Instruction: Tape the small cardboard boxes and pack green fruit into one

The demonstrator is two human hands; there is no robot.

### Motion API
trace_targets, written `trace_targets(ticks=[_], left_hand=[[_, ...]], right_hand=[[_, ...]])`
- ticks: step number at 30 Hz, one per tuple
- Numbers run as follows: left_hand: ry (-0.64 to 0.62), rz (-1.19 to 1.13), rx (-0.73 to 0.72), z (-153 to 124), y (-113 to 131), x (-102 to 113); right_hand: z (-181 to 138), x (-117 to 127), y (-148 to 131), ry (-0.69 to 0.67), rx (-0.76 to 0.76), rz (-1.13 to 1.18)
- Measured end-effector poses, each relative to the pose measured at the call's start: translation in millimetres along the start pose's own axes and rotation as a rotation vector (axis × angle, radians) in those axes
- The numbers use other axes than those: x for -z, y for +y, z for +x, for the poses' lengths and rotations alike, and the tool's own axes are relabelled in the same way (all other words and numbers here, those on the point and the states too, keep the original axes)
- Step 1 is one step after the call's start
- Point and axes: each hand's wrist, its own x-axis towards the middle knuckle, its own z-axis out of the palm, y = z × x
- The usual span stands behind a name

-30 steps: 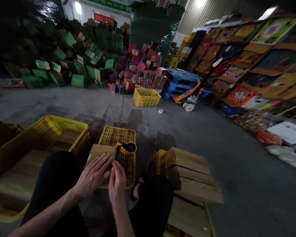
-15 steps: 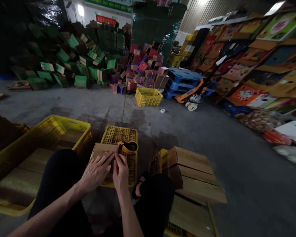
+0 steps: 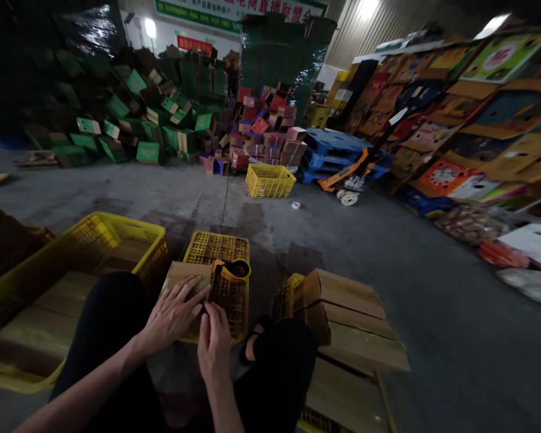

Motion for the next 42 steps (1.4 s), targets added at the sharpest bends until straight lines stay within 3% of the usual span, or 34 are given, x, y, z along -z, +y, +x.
trace_targets(ticks=[6, 18, 21, 25, 30, 32, 38, 42], left_hand=[[0.011, -0.165, -0.171, -6.4, -16.0, -1.1], [0.045, -0.430, -0.167, -4.6, -20.3, 1.0], [0.138, -0.441, 0.029, -17.0, -27.8, -2.6], [0.223, -0.453, 0.382, -32.1, -36.3, -28.5], [0.139, -0.577, 0.405, -32.5, -45.1, -50.4], [0.126, -0.612, 0.390, -30.8, -47.8, -48.7], [0.124, -0.639, 0.371, -36.5, -51.8, -47.3], [0.124, -0.677, 0.393, -37.7, -46.7, -47.4]], right_hand=[[5.3, -8.2, 5.9, 0.005, -0.088, 0.144], [27.0, -24.7, 23.6, -0.022, -0.310, 0.298], [29.4, -32.2, 33.3, -0.023, -0.309, 0.290], [33.6, -43.8, 38.5, -0.001, -0.293, 0.275], [45.3, -46.2, 34.1, -0.026, -0.310, 0.193], [51.4, -41.1, 28.5, -0.022, -0.257, 0.124], [57.3, -23.6, 2.2, 0.006, 0.146, -0.289], [52.1, -21.0, -10.9, -0.011, 0.168, -0.370]])
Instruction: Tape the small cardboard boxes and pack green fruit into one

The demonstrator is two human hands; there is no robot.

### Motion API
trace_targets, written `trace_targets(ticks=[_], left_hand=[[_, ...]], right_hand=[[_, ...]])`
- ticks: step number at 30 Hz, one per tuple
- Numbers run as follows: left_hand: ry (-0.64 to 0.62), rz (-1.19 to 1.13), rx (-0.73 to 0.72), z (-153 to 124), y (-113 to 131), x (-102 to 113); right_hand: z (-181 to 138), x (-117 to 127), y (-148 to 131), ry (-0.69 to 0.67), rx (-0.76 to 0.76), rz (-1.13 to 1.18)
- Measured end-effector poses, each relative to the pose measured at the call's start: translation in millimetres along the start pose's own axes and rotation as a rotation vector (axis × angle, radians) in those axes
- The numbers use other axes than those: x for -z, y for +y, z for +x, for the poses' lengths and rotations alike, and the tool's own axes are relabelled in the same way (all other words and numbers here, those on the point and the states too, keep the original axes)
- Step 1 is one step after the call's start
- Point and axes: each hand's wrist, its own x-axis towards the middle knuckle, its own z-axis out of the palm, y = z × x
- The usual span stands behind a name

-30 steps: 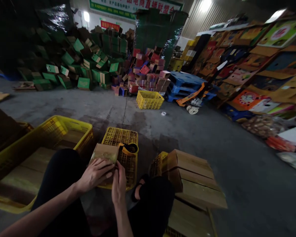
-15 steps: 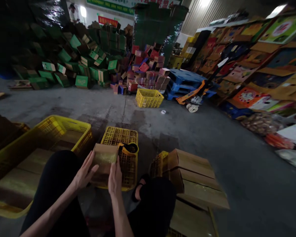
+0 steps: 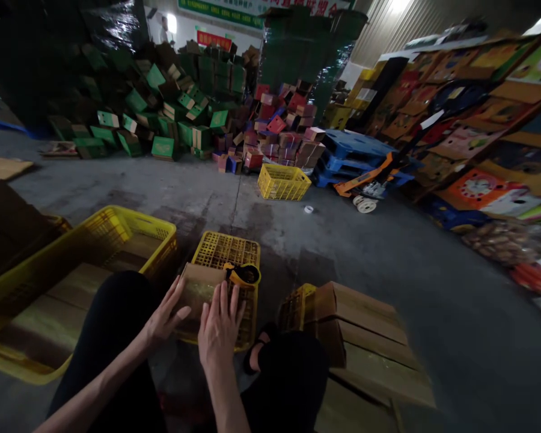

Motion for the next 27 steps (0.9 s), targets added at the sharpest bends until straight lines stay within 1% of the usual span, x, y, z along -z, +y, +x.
trace_targets(ticks=[3, 6, 8, 11, 13, 15, 17, 19, 20, 22, 25, 27], left_hand=[[-0.019, -0.061, 0.055, -0.7, 9.4, 5.5], [-0.063, -0.124, 0.086, -2.1, 14.9, 14.4], [-0.077, -0.152, 0.073, -3.6, 12.9, 17.5], [-0.077, -0.177, 0.070, -6.7, 4.3, 16.5], [-0.069, -0.174, 0.069, -9.0, -0.7, 14.1], [-0.059, -0.153, 0.057, -10.8, -2.4, 12.1], [-0.050, -0.120, 0.033, -11.3, -1.1, 10.6], [-0.041, -0.087, 0.016, -10.2, 1.0, 8.9], [-0.039, -0.073, 0.013, -9.3, 1.7, 7.8], [-0.036, -0.051, 0.033, -7.4, 1.6, 5.5], [-0.035, -0.041, 0.086, -5.5, 0.0, 3.6], [-0.046, -0.049, 0.112, -5.0, 0.3, 5.3]], right_hand=[[4.6, -3.2, -10.0, -0.014, 0.011, 0.001], [14.8, -13.4, -24.8, -0.070, 0.035, -0.018], [20.5, -21.9, -36.6, -0.115, 0.054, -0.034], [22.7, -30.8, -52.6, -0.193, 0.104, -0.052], [19.5, -30.3, -59.3, -0.240, 0.128, -0.057], [13.1, -23.3, -61.2, -0.268, 0.135, -0.050], [4.1, -11.3, -56.5, -0.282, 0.134, -0.043], [-6.7, 2.4, -43.8, -0.267, 0.117, -0.056], [-12.4, 8.7, -34.8, -0.247, 0.098, -0.070], [-23.9, 17.9, -13.9, -0.153, 0.027, -0.089], [-40.2, 18.8, 11.7, -0.058, -0.153, -0.016], [-48.3, 10.7, 17.6, -0.052, -0.256, 0.151]])
